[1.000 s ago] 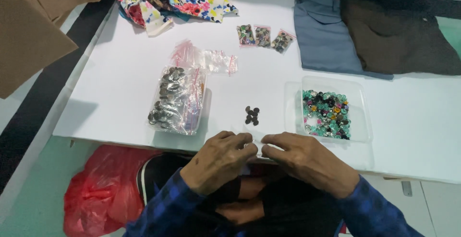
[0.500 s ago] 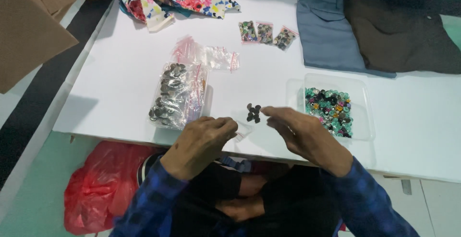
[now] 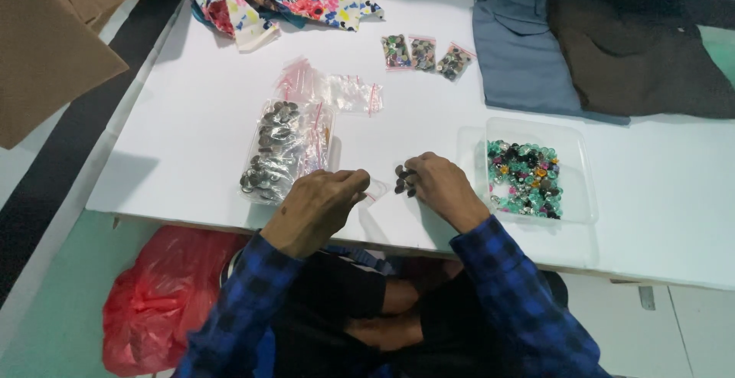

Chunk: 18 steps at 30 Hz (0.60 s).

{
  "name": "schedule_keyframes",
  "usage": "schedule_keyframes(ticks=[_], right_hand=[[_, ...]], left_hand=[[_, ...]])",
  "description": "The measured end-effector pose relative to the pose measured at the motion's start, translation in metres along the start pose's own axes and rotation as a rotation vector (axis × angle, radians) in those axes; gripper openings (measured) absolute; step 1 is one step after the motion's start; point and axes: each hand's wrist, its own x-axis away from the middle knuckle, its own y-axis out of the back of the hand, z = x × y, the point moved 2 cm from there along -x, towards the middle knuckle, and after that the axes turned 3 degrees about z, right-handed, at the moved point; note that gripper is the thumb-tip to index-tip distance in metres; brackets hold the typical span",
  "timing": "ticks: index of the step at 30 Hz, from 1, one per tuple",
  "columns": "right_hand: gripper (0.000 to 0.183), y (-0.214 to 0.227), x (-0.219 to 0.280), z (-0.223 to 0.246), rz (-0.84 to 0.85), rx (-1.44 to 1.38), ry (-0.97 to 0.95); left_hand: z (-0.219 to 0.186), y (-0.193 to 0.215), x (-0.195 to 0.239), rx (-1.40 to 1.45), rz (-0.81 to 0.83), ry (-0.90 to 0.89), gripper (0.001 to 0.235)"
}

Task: The person sorts colorful buttons from a plastic container, picking them out by hand and placing them into small plastic bags. They also handle a bag of metal buttons and arrange the sorted items on the table.

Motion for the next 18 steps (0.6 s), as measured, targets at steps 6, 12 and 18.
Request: schedule_keyframes(ticks=[6, 12, 18], right_hand=[[0.024, -0.013, -0.012, -0.022, -0.001, -0.083, -0.026], [0.02, -0.006, -0.004, -0.015, 0.027, -0.084, -0.039], [0.017, 0.012, 0.018, -0.005, -0.187, -0.319, 0.027]], left_hand=[[0.006, -0.004, -0.006, 0.084, 0.074, 0.09, 0.016], [0.01, -0.012, -0.017, 0.139, 0.054, 0.067, 0.015], [0.021, -0.02, -0.033, 0.198, 0.13, 0.1, 0.015]])
